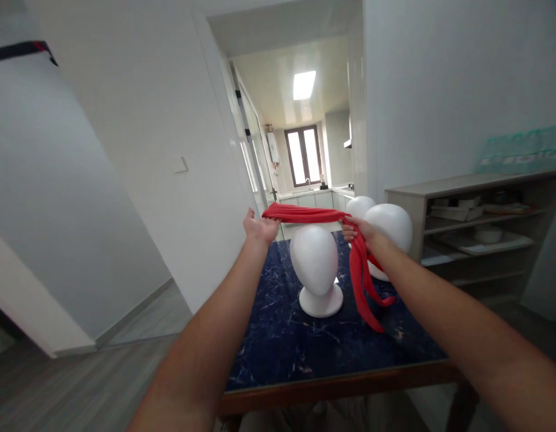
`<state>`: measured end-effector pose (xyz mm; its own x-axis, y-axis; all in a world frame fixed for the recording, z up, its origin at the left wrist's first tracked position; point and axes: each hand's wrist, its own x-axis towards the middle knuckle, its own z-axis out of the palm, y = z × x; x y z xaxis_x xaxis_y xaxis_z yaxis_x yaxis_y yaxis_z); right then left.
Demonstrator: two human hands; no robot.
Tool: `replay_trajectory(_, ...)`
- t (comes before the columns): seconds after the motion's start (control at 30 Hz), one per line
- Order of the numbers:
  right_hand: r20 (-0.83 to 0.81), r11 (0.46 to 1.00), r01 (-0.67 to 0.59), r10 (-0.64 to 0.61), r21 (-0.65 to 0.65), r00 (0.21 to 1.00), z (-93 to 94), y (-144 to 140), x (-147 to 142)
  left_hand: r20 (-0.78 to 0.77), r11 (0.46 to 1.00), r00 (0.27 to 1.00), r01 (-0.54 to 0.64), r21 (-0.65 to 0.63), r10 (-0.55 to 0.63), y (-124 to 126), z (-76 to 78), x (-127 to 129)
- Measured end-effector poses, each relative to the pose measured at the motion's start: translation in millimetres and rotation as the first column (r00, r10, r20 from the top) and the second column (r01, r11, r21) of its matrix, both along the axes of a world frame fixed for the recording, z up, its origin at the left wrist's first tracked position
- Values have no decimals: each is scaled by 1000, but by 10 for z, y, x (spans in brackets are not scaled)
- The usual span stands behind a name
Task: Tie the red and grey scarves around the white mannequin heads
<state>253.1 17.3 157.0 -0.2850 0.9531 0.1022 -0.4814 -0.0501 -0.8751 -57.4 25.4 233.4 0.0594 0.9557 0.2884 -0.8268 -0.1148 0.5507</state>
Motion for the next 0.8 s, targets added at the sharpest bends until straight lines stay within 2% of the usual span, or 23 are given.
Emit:
replay_trajectory(0.1, 27, 980, -41, 47, -197, 998, -214, 212, -115, 17, 987, 997, -77, -138, 80, 192, -368, -45)
replay_trajectory(0.2, 101, 932, -64, 106, -356, 989, -541, 277, -221, 65, 938, 985, -131, -320, 159, 222, -848, -142)
replay_trajectory(0.33, 144, 860, -69, 163, -505, 976, -989, 106, -339, 104, 860, 965, -161, -484, 239, 50, -1467, -272)
replay_trajectory(0.43, 136, 833, -64, 165, -549, 977, -1241, -106, -400, 140, 854, 960, -143, -500, 243, -186, -1831, -321)
replay_trajectory(0.53, 105, 835, -43, 120, -549, 987, -1390, -271, -454, 136, 879, 975, -92, -468, 175, -462, -2112, -322)
replay_trajectory(0.63, 84, 847, -19, 74, -531, 994, -1450, -352, -511, 120, 902, 986, -56, -428, 118, -722, -2325, -270)
replay_trajectory(0.73, 82, 860, 7, 40, -509, 996, -1457, -385, -575, 81, 896, 996, 3, -443, 37, -931, -2468, -149)
replay_trajectory(0.8, 88, 870, 31, 14, -493, 996, -1451, -403, -620, -10, 898, 998, 45, -437, -55, -1033, -2516, -29)
